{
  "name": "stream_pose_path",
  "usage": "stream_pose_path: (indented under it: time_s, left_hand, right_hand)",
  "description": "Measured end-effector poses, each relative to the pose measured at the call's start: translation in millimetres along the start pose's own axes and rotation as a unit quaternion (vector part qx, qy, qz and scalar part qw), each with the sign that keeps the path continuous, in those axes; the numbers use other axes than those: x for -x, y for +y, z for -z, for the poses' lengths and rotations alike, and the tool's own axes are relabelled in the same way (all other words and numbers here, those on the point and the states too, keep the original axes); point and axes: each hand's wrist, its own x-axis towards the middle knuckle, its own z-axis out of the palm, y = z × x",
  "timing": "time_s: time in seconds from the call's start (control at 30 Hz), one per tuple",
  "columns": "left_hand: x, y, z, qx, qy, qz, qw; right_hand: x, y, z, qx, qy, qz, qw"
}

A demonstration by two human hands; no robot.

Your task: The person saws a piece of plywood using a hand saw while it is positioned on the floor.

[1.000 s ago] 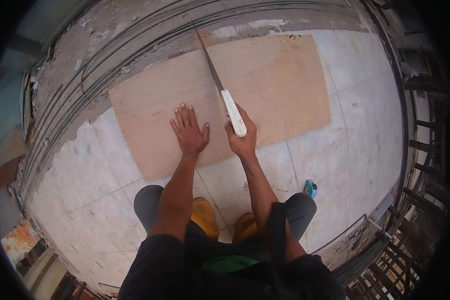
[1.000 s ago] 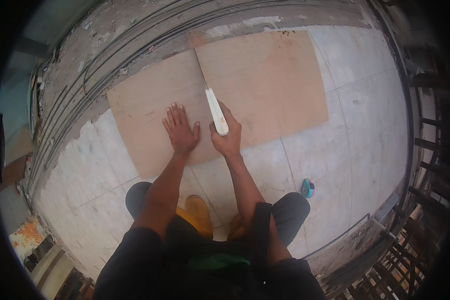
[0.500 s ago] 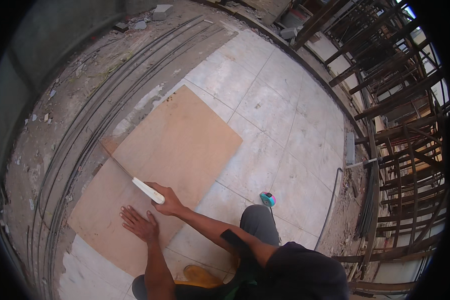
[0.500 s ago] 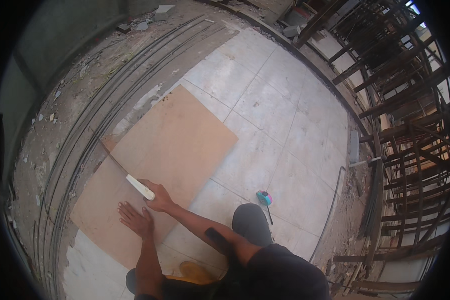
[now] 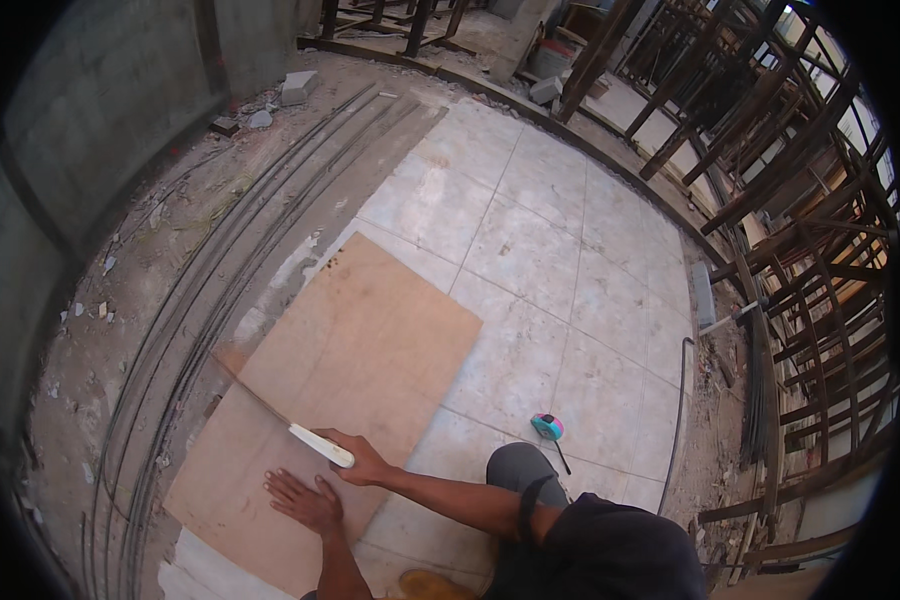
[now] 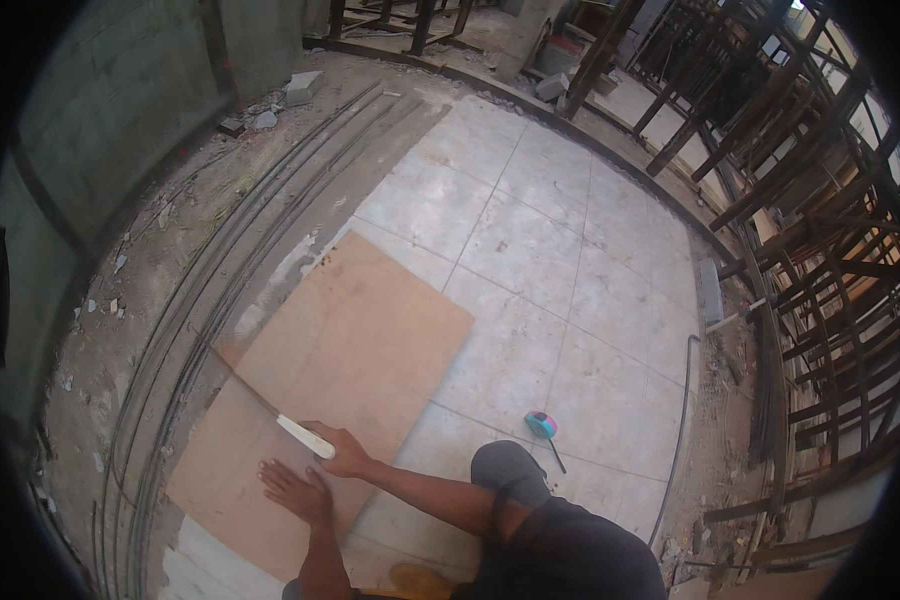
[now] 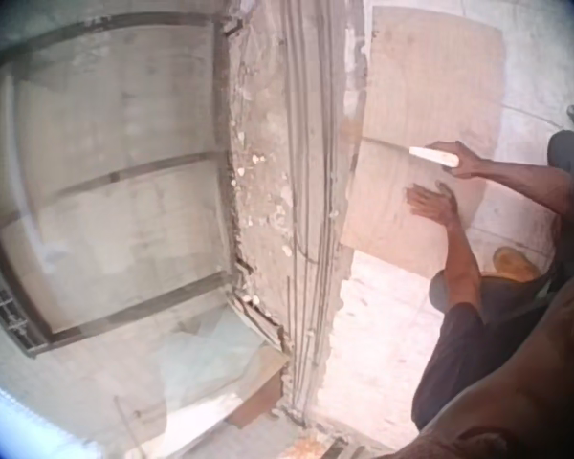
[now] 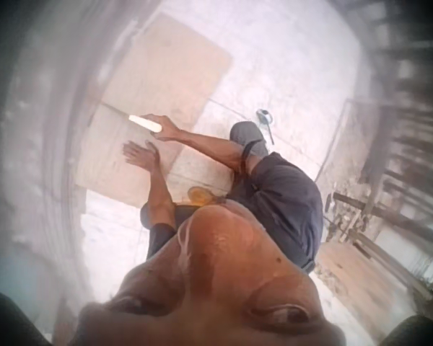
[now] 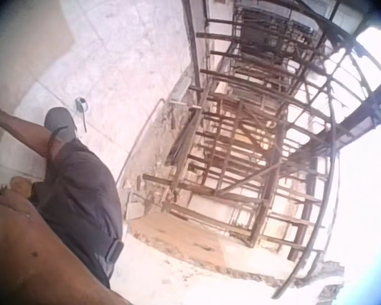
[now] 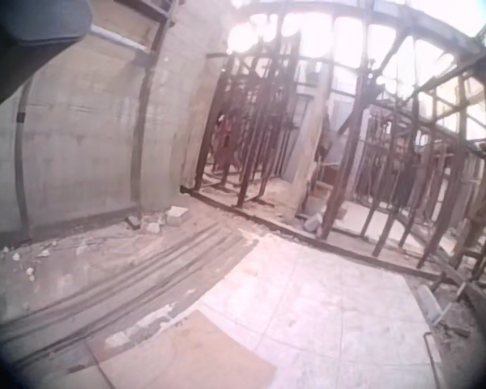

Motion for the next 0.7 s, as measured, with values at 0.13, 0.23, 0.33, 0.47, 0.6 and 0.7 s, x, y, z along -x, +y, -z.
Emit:
stream_pose_path:
  time_s: [0.13, 0.23, 0.33, 0.47, 0.6, 0.7]
  left_hand:
    - [4.4, -9.1, 2.0, -0.002, -0.038, 0.007, 0.999]
    - [-14.8, -28.5, 6.7, -0.019, -0.023, 0.034, 0.999]
    - [-7.0, -11.4, 8.6, -0.001, -0.018, 0.029, 0.999]
    - [-6.3, -10.8, 9.9, 0.0, -0.002, 0.012, 1.0]
    - [3.9, 2.4, 9.5, 0.008, -0.048, 0.013, 0.999]
    - [-8.7, -14.1, 1.8, -0.001, -0.011, 0.025, 1.0]
  right_hand:
    - [-20.3, 7.9, -11.7, -0.017, 0.004, 0.032, 0.999]
    - [85.8, -15.5, 11.0, -0.04, -0.057, -0.057, 0.996]
    - [182.1, -34.7, 63.2, -0.009, -0.059, -0.098, 0.993]
    - [81.8, -16.2, 17.9, -0.008, -0.033, -0.074, 0.997]
    - [-34.3, 6.0, -14.7, -0.005, 0.003, -0.003, 1.0]
    - [9.5, -6.7, -13.7, -0.006, -0.027, -0.027, 0.999]
